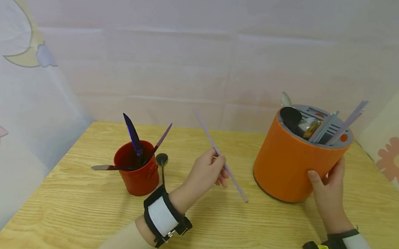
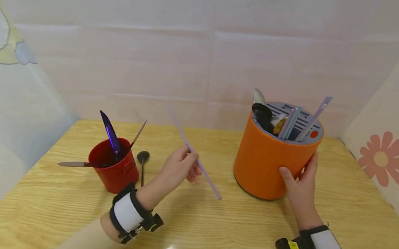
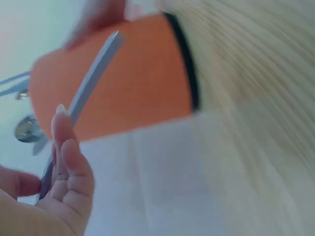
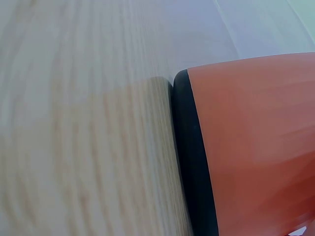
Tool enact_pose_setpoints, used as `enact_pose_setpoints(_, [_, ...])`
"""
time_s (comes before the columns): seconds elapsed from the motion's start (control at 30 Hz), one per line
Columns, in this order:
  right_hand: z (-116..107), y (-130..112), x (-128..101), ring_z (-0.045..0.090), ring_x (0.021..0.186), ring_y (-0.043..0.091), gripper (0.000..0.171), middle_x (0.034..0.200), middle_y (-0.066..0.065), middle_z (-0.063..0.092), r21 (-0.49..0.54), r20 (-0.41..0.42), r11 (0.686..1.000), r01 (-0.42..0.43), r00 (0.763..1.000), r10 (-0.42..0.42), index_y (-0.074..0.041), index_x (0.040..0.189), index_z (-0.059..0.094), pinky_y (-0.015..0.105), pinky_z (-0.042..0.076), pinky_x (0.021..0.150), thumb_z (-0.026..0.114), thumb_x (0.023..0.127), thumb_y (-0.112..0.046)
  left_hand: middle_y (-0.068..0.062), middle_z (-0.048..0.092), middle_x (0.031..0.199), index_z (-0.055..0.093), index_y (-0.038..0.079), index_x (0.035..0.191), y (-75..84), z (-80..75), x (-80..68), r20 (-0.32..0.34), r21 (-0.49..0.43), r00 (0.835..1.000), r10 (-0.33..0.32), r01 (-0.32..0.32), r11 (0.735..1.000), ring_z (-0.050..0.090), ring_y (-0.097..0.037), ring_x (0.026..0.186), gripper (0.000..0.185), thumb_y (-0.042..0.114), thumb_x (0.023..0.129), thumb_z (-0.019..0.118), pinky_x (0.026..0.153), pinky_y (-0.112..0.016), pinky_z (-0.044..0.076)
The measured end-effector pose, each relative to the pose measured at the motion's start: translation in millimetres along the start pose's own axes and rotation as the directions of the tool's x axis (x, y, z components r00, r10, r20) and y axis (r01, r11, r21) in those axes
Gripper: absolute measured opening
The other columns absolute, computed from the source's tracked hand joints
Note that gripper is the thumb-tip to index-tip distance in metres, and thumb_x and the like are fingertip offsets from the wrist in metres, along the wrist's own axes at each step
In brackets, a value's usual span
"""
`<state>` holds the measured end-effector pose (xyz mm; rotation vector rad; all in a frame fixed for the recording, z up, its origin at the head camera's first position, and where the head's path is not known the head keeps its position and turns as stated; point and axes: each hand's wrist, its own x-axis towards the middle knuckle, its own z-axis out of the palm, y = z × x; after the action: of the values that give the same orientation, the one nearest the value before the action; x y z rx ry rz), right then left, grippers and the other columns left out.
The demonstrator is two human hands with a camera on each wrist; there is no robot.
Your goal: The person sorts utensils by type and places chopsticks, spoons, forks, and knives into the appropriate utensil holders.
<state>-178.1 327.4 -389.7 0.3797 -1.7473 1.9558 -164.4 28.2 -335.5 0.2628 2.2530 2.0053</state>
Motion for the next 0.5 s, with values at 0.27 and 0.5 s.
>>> enact_pose_setpoints(0.27, [0, 0, -1, 0.019, 0.139, 0.021, 0.085, 0.154, 0.004, 0.022, -0.012, 0.000, 1.000, -0.003, 1.000, 0.003, -0.018, 0.153, 0.020, 0.016, 0.029, 0.106, 0.074, 0.087, -0.019, -0.024, 0.066, 0.091, 0.049, -0.004, 0.108, 33.7, 31.1, 4.8, -0.060, -0.234, 0.963, 0.261, -0.268, 0.934, 0.069, -0.039, 0.077, 0.024, 0.017, 0.107, 0.039, 0.065, -0.033, 0.057])
enact_pose_setpoints(0.5, [2, 0, -3, 0.019, 0.139, 0.021, 0.086, 0.154, 0.004, 0.022, 0.002, -0.005, 1.000, -0.003, 1.000, 0.003, -0.018, 0.153, 0.020, 0.016, 0.031, 0.105, 0.075, 0.087, -0.019, -0.027, 0.065, 0.097, 0.046, -0.007, 0.113, 54.8, 54.6, 8.4, -0.093, -0.260, 0.893, 0.439, -0.448, 0.856, 0.069, -0.041, 0.079, 0.023, 0.014, 0.107, 0.037, 0.069, -0.031, 0.057])
